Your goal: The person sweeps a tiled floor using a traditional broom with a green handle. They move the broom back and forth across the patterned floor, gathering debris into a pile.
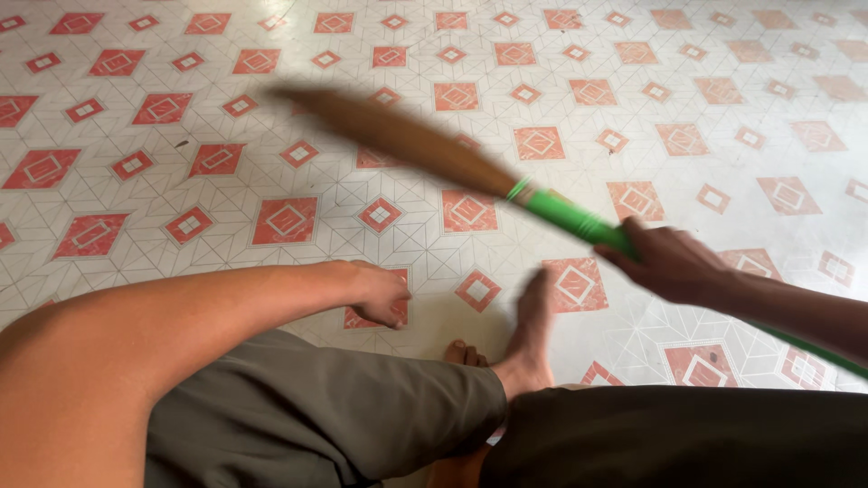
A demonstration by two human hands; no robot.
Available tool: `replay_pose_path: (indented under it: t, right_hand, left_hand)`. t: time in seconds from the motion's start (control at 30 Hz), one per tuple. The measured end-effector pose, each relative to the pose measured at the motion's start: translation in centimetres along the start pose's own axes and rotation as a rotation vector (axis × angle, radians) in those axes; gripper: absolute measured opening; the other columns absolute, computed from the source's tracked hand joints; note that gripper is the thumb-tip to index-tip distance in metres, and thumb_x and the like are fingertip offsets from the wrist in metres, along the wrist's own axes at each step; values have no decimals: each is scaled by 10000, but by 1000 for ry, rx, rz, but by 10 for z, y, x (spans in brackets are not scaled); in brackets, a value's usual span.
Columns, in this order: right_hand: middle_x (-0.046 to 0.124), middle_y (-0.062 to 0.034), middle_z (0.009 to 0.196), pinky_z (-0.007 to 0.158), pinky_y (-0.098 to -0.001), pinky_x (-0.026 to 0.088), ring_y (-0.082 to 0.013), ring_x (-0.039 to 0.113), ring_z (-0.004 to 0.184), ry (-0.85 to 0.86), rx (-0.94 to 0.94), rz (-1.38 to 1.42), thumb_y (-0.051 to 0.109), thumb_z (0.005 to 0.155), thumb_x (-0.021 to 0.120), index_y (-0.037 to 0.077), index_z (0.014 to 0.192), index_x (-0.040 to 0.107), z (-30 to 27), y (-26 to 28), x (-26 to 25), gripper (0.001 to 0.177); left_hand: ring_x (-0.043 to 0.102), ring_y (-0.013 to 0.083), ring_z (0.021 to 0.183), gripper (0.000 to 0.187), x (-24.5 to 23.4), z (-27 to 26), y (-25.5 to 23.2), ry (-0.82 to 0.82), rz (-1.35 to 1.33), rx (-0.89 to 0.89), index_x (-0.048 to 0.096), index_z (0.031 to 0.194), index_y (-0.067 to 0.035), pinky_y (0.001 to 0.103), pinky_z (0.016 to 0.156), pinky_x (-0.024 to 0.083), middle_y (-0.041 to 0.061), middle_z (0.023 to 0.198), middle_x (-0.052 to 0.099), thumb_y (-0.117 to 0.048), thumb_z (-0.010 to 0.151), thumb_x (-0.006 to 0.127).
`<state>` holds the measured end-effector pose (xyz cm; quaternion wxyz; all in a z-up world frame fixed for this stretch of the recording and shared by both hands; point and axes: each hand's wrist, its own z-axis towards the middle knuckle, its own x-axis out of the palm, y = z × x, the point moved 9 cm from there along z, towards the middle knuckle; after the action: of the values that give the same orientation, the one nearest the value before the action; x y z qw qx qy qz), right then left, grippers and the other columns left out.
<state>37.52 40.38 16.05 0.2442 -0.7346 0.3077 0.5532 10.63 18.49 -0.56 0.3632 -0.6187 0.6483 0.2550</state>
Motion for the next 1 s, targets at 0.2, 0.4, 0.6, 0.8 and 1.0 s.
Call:
replay_pose_path:
  t: [0.2, 0.4, 0.6, 0.8, 1.0]
  right_hand:
    - [728, -115, 740, 612, -481, 549, -283, 704, 648, 231, -179, -148, 690, 955, 467, 148, 1137, 564, -46, 91, 28, 580]
    - [728, -100, 719, 628, -478, 596, -274, 742, 637, 300, 8, -102, 682, 956, 421, 166, 1183, 528, -72, 23, 45, 574]
    - [729, -119, 705, 599, -476, 605, -265, 742, 592, 233, 274, 0, 686, 955, 395, 160, 1157, 544, -83, -86, 67, 583]
    - [710, -107, 723, 524, -405, 626, -228, 701, 532, 209, 531, 235, 706, 947, 378, 80, 1131, 591, -104, -178, 98, 686]
    - [676, -107, 687, 516, -376, 613, -197, 686, 531, 183, 760, 254, 729, 963, 364, 72, 1187, 586, -147, -250, 116, 729]
  left_hand:
    - [609, 338, 1296, 863, -2, 28, -13, 287, -213, -145, 516, 1490, -94, 493, 1046, 509, 127, 1485, 576, -688, 871, 609]
    - [590, 331, 1310, 795, -40, 57, -53, 93, 9, 66, 505, 1520, -231, 499, 1048, 488, 117, 1465, 620, -656, 851, 575]
    - [456, 337, 1438, 823, -23, 100, -28, 105, -14, 57, 467, 1539, -194, 495, 1159, 390, 118, 1557, 493, -654, 870, 605]
    - [499, 348, 1407, 835, -54, 162, -24, -3, -49, 25, 477, 1526, -128, 492, 1137, 434, 163, 1526, 526, -624, 869, 617]
    - [542, 353, 1356, 799, -68, 165, -105, 12, 104, 230, 503, 1508, -160, 478, 1122, 448, 151, 1465, 584, -631, 872, 614]
